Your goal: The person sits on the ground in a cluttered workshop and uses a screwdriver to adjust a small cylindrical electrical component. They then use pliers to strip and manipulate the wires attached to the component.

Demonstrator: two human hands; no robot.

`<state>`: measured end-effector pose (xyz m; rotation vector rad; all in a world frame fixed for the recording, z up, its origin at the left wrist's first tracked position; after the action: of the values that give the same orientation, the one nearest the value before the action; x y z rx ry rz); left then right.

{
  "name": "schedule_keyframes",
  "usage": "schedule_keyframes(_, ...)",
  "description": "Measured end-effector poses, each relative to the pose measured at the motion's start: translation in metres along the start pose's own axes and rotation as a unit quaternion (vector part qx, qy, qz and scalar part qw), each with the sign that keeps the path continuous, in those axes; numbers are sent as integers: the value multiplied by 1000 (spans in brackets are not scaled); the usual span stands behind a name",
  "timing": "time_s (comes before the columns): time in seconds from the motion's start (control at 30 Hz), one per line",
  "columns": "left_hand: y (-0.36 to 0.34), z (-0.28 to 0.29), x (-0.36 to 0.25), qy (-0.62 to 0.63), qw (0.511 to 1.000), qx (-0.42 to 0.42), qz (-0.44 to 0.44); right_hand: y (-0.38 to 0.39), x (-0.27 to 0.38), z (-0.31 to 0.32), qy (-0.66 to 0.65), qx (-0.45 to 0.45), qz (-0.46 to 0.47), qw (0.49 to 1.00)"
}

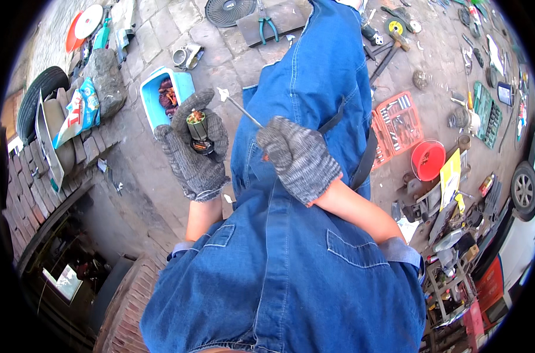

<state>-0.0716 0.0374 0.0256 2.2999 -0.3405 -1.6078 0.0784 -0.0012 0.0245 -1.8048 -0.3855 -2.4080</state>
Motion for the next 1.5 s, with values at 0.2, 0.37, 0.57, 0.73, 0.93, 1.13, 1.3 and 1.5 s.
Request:
schedule_keyframes(0.2, 0, -6, -1, -76, 996, 2, -40, -1, -10, -7, 151, 29, -17, 988)
schedule_keyframes(0.37, -7, 10, 7, 41, 996, 9, -79, 7, -8, 29, 86, -109, -28, 990)
schedule_keyframes(0.57, -26, 26, 2, 46, 991, 104, -75, 30, -9, 40, 274, -47, -13, 960)
schedule_keyframes(0.73, -15, -4, -1, 45, 995, -35, -81, 41, -33, 27, 223, -54, -19, 973)
schedule_keyframes(0.93, -31, -16, 24, 25, 986, 166, -1, 51, -44, 48, -6, -161, -69, 984)
schedule_keyframes(1.13, -15, -69, 43, -221, 953, 206, -36, 50, -65, 50, -132, -137, -105, 976)
schedule_keyframes(1.3, -28, -81, 80, -411, 871, 262, -63, 59, -74, 84, -542, -61, -29, 838)
schedule_keyframes(1.5, -35, -81, 94, -426, 875, 228, 18, 125, -112, 231, -722, -322, 173, 587)
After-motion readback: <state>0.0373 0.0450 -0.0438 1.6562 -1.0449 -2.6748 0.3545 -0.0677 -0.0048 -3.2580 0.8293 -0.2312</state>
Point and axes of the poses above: each hand's wrist, its own y-axis away from the middle knuckle, its own z-axis out of the back of the hand, x = y × z, the point moved 3 cm from there along -y, towards the middle knuckle, and after that the axes turned 7 degrees about x, right-handed, at the moved point
